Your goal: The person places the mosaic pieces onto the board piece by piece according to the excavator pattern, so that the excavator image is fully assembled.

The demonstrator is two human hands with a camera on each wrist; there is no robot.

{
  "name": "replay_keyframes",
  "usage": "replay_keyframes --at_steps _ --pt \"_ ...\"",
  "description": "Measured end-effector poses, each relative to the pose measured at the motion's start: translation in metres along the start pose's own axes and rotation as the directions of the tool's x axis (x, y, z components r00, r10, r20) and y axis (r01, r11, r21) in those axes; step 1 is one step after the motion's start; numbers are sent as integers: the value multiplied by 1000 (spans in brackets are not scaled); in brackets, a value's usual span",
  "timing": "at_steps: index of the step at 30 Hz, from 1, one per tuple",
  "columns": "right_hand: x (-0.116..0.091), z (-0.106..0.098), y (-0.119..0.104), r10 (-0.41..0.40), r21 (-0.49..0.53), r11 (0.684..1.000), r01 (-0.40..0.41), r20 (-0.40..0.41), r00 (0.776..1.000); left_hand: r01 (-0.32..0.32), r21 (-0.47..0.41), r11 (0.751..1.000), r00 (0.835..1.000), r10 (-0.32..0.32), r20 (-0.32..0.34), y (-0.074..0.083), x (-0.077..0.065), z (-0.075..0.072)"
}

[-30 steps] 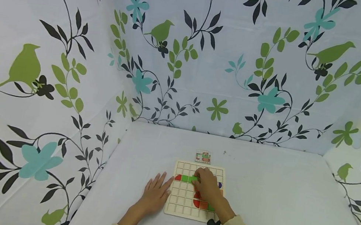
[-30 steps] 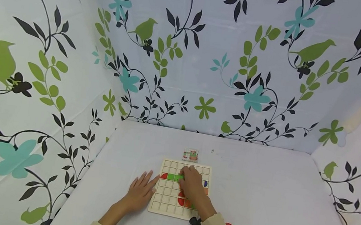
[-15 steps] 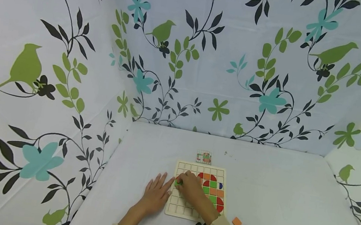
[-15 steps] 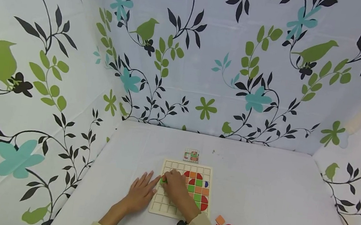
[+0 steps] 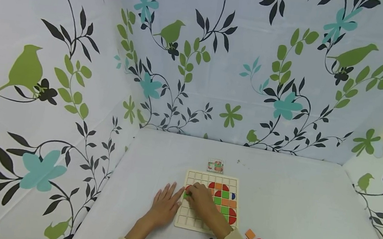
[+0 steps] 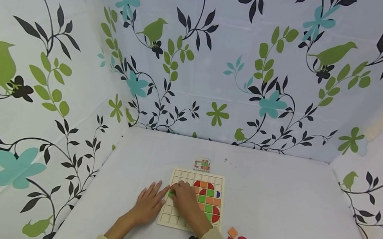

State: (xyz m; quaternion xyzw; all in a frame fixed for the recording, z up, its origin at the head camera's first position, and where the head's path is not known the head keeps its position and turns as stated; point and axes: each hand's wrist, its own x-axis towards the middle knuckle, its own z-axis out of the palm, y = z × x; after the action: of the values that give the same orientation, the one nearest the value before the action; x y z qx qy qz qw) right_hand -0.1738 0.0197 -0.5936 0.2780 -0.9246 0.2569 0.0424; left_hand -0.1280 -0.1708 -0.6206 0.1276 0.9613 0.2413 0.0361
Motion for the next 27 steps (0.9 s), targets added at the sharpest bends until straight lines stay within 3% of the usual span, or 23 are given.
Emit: replay_keyframes --at_steps 13,18,23,25,27 --pt "2 6 6 -9 -43 999 9 -1 1000 4 -3 1000 1000 -4 11 0 1 -1" --pt "-6 -8 5 19 24 1000 -19 -6 1000 5 -2 1000 1000 -5 13 -1 2 -1" --pt "-26 -38 18 102 117 988 -98 -29 994 6 -12 1000 1000 -6 16 -1 1 1" --pt "-37 -53 28 175 159 972 -171 -11 984 8 -16 1000 1000 -8 14 0 1 1" --pt "-50 -70 40 276 206 938 -277 33 960 4 -32 999 1000 -4 -3 0 0 1"
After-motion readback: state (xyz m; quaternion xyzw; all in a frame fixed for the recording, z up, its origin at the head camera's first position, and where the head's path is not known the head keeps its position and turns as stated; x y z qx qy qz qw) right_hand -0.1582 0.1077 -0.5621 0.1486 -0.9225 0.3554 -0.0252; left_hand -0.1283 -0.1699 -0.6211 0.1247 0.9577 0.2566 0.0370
